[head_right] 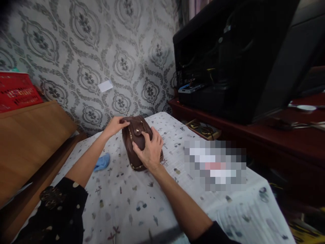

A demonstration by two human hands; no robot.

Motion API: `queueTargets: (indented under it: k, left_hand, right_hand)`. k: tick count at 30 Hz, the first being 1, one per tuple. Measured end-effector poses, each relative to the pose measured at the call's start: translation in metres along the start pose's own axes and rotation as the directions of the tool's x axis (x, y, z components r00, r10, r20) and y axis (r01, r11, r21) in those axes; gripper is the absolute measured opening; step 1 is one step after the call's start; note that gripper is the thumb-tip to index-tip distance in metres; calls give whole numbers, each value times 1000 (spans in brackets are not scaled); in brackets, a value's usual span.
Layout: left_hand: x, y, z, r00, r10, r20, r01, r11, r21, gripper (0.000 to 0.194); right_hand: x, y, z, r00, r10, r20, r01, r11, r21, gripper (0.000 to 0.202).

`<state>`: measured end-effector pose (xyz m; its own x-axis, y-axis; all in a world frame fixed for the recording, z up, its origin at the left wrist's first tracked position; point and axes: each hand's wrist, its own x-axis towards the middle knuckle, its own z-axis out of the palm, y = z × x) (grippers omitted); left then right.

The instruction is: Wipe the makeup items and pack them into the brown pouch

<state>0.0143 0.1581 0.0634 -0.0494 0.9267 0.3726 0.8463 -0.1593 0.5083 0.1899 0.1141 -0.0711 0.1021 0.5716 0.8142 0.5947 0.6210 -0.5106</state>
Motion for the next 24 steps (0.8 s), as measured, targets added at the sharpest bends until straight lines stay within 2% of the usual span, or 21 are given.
queueTargets:
  k: [8,13,17,21,24]
  left_hand:
    - [-10,11,0,1000,2,-11,0,993,122,21]
    - [-21,20,-2,1000,12,-28,-9,994,108,22]
    - [-21,18,0,1000,-1,-28,1,1000,8,22]
    - [-18,9,7,999,-44,-24,39,985,-167,19]
    - [-19,4,16,994,-91,-60,68,950,-304,14]
  right_hand:
    - [0,-1,2,1000,16,3,-16,1000,-8,44]
    - [0,-1,1,999,24,29,-24,1000,5,47]
    - [0,-1,0,999,25,34,-25,1000,8,46]
    - [0,0,0,999,21,25,-21,1000,14,46]
    - [0,2,1,1000,16,21,-17,999,35,46]
